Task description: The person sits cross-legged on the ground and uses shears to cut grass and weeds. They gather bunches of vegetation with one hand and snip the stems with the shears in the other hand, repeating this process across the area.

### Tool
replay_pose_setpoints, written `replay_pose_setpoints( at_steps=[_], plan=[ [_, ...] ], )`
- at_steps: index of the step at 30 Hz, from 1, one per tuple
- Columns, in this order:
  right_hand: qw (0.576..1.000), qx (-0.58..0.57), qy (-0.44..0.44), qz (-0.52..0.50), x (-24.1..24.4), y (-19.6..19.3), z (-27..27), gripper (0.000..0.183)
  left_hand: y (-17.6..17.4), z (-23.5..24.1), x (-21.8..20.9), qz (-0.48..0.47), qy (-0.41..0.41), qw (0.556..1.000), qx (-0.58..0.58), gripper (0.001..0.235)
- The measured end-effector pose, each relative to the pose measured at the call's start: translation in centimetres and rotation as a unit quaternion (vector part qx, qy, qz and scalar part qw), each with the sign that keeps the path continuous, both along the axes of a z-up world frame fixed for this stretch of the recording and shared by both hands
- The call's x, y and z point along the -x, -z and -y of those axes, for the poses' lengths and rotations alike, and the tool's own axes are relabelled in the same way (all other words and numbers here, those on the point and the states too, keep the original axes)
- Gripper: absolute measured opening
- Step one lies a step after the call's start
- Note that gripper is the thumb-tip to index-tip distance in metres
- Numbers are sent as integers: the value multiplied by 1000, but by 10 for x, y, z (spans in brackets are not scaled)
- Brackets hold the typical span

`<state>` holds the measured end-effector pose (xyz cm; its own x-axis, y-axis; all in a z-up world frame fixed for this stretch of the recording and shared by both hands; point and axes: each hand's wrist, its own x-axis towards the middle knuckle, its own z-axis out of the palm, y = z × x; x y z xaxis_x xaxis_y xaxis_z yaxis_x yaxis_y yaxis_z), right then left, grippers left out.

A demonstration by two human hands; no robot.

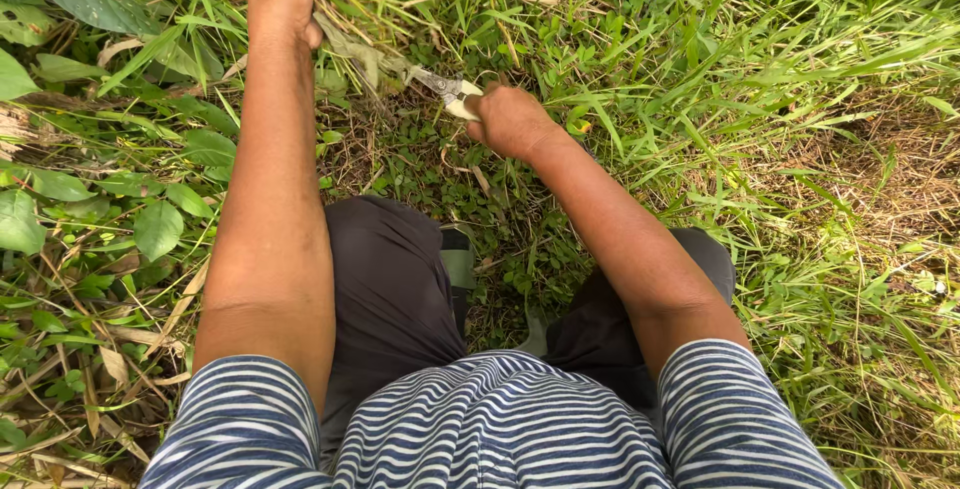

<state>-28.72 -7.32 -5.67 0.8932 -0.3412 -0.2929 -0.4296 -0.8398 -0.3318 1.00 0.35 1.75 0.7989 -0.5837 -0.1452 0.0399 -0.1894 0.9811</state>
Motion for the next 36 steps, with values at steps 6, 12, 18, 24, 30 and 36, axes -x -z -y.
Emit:
replay_pose_setpoints(
  at_steps=[6,12,18,24,30,36],
  plan=[
    [997,43,65,10,-4,-7,3,36,-15,-19,-17,-39,-4,999,31,45],
    [984,128,76,102,-12,-13,7,40,-42,-27,23,-23,-27,992,-119,63],
    [980,171,64,75,-35,8,-2,37,-27,3,65,-44,73,989,-120,71],
    [920,237,73,303,-47,64,5,57,2,26,75,-41,119,985,-114,64],
    [986,109,10,127,-30,68,8,22,2,35,87,-84,146,981,-95,64],
    [981,-124,125,79,14,0,29,59,-8,44,107,-46,104,991,-63,58]
  ],
)
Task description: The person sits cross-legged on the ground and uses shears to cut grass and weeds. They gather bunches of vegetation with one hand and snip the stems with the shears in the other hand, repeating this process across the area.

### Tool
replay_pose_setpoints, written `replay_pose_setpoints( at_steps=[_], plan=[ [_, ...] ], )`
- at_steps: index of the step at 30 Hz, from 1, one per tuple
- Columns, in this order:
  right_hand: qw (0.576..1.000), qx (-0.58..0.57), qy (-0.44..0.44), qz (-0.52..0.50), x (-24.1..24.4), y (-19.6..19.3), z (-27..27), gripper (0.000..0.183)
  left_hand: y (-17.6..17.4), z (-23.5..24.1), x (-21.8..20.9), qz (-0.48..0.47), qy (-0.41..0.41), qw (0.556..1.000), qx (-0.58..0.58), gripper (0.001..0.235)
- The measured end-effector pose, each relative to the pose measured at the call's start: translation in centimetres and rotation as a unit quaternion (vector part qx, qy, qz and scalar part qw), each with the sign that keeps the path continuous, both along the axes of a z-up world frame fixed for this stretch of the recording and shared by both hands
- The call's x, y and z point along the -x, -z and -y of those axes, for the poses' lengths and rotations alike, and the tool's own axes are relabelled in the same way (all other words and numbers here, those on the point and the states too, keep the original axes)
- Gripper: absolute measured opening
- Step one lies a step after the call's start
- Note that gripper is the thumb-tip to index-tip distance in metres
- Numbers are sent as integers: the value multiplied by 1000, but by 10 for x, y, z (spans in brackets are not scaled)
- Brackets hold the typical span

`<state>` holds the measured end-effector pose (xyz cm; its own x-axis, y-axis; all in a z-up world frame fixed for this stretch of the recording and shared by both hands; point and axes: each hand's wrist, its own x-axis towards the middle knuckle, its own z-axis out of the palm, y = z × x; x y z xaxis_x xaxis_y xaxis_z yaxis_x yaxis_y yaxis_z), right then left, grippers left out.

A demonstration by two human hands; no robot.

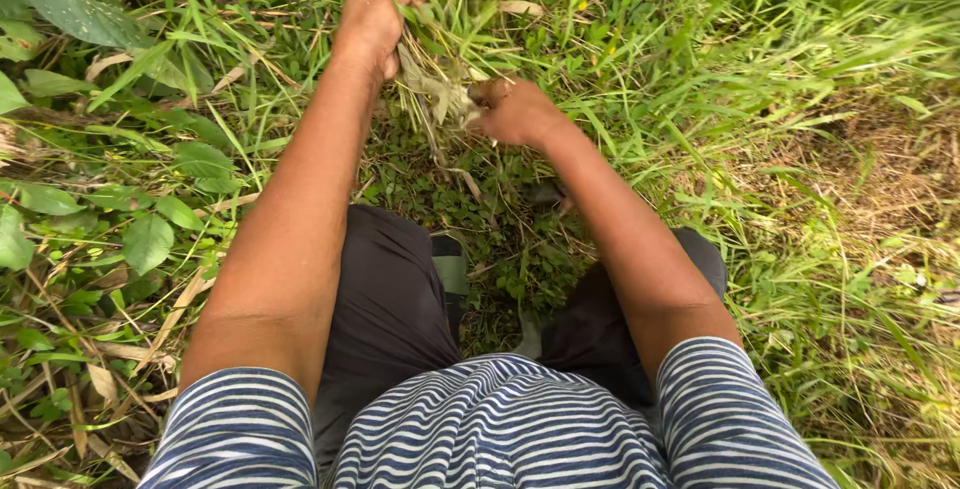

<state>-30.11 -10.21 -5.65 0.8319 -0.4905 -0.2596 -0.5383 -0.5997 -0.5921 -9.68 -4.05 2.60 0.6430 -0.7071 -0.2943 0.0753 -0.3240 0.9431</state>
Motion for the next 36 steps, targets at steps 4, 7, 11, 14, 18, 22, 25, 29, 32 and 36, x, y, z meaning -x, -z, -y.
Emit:
replay_pose_setpoints(
  at_steps=[4,7,11,14,18,22,25,29,32,36],
  plan=[
    [991,-66,106,44,40,-24,21,52,6,17,18,95,39,995,20,47],
    [975,-76,129,162,71,-34,41,44,13,35,51,189,129,970,80,37],
    [937,-154,225,220,130,-55,68,35,8,59,122,237,216,938,135,44],
    [886,-203,291,299,190,-67,74,34,-8,69,187,267,265,920,115,49],
    [806,-229,414,356,284,-67,62,40,-24,76,291,230,375,897,45,45],
    [753,-153,508,389,417,-86,24,54,-36,77,417,116,462,850,225,39],
    [690,-74,519,499,506,-112,-25,52,-59,76,511,43,574,795,192,60],
    [624,4,623,472,565,-131,-74,60,-76,60,597,119,655,724,183,78],
    [604,48,741,289,577,-115,-103,80,-55,46,621,101,692,700,149,96],
    [642,-150,742,-116,579,-40,-116,62,6,48,599,269,747,607,-36,95]
  ],
)
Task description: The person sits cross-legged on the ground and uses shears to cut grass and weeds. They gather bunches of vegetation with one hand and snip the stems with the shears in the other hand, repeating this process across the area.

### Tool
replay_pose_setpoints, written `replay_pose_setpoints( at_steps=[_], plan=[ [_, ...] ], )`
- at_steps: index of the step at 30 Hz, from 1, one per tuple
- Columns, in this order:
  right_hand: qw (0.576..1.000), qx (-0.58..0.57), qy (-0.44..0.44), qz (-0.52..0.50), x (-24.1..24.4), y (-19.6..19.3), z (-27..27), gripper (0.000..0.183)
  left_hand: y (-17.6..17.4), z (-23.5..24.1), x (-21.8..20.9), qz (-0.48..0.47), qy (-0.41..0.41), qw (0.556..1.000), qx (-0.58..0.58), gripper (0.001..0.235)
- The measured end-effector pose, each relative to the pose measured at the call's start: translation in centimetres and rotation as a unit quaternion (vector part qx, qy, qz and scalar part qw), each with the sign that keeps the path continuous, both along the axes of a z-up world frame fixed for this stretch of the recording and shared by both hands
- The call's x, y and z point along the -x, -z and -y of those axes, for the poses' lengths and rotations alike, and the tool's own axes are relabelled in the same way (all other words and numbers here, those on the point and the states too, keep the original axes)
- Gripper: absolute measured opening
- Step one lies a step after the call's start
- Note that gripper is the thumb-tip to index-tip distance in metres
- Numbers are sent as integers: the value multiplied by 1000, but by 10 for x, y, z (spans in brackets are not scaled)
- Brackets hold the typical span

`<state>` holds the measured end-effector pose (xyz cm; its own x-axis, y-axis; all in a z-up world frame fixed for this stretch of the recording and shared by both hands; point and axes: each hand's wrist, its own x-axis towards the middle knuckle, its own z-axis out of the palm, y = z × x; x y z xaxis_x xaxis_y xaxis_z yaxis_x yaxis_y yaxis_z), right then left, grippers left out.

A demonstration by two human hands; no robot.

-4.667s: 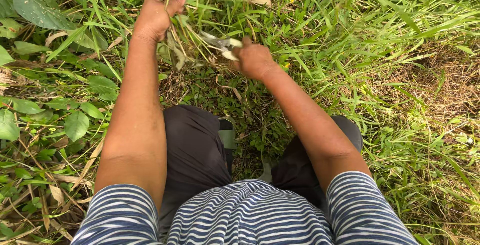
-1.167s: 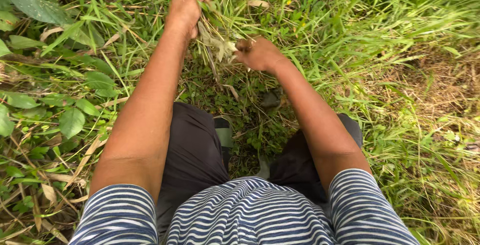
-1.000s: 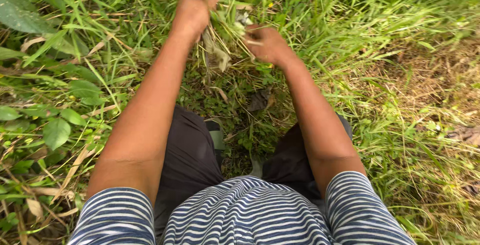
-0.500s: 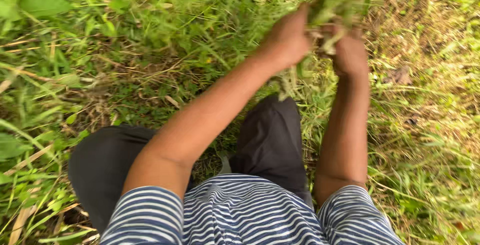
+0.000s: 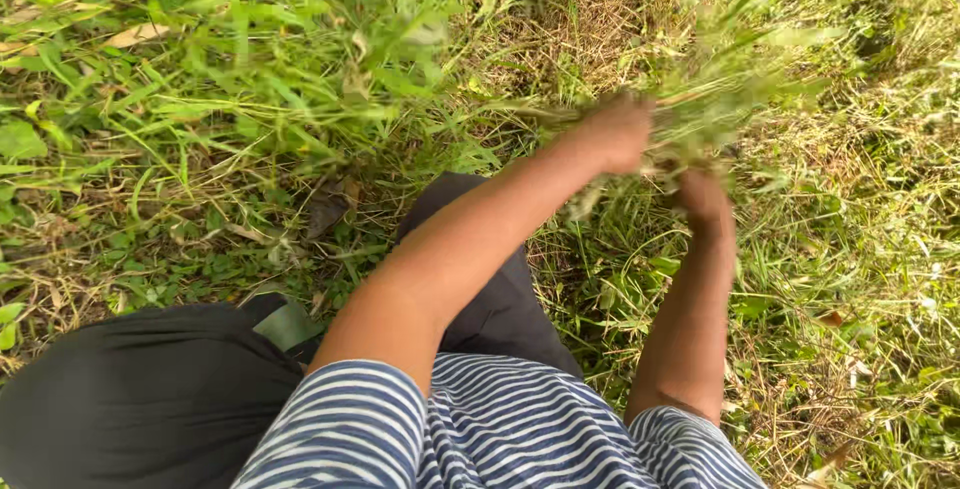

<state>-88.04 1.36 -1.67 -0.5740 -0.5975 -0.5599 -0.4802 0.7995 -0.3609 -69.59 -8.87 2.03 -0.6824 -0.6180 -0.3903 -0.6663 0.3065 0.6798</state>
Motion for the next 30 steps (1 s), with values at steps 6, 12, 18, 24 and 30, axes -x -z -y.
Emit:
replay_pose_setpoints(
  at_steps=[6,12,18,24,30],
  plan=[
    [949,-229,-214,11,-1,130,-49,51,65,23,-74,94,19,994,43,33],
    [933,-249,-258,-28,17,108,-44,57,111,25,-184,140,-31,986,84,63],
    [929,-240,-253,-120,-10,-19,-24,50,184,-17,-290,225,-67,971,53,92],
    [971,-56,-213,-97,-68,-113,-31,44,243,-71,-316,290,-57,947,125,66],
    [837,232,-476,136,-144,-118,-11,28,224,-82,-251,110,-199,955,193,40]
  ],
)
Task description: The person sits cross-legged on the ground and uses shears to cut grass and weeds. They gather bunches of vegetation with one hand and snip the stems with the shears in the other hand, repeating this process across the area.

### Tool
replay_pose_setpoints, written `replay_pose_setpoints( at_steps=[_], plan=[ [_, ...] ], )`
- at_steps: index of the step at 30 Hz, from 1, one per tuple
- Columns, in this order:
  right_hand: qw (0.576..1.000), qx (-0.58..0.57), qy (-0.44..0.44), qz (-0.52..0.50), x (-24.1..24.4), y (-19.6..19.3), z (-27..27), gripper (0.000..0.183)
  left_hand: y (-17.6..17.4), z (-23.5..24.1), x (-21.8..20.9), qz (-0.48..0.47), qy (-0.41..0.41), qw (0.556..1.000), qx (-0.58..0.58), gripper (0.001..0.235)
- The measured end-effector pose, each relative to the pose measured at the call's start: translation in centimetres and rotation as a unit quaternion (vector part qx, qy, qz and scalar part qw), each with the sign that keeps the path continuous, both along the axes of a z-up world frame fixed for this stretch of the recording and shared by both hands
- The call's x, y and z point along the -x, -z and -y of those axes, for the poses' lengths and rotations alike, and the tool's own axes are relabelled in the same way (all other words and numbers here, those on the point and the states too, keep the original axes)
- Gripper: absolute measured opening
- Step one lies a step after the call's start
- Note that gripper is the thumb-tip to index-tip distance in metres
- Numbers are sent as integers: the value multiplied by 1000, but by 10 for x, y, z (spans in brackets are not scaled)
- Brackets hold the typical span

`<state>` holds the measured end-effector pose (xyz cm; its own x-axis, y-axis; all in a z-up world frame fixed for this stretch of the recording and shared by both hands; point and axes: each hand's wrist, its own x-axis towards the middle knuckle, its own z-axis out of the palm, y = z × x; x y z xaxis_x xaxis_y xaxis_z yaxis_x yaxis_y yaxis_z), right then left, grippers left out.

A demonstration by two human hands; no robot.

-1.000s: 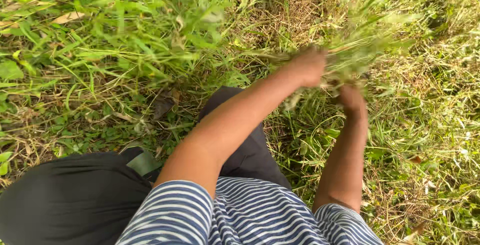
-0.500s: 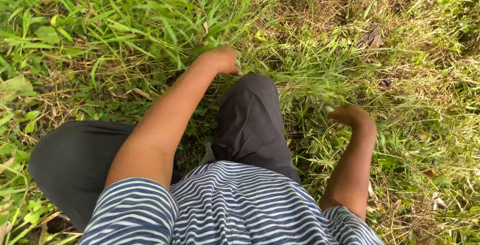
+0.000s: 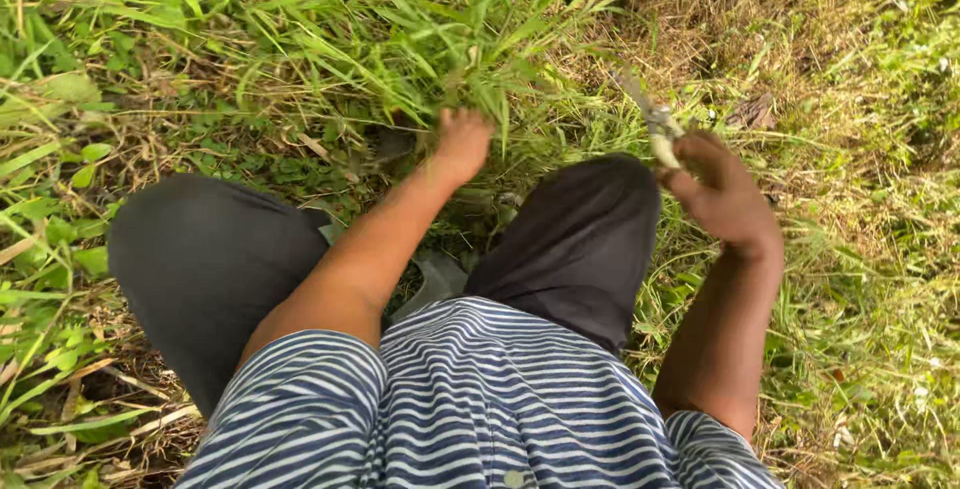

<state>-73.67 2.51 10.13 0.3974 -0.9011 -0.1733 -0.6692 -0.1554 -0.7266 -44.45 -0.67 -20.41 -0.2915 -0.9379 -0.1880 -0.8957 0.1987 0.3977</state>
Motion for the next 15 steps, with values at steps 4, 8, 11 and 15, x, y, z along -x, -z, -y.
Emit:
replay_pose_setpoints(
  at_steps=[4,8,11,15],
  plan=[
    [996,35,-81,13,-62,25,22,25,-17,-11,49,-7,67,996,59,37],
    [973,90,-212,24,-117,61,45,25,-24,-23,73,-207,-66,976,19,27],
    [976,30,-215,6,-148,99,66,27,-35,-37,66,-172,-54,981,65,44],
    [989,-75,-122,32,-156,148,77,27,-45,-51,36,-35,-12,999,2,77]
  ],
)
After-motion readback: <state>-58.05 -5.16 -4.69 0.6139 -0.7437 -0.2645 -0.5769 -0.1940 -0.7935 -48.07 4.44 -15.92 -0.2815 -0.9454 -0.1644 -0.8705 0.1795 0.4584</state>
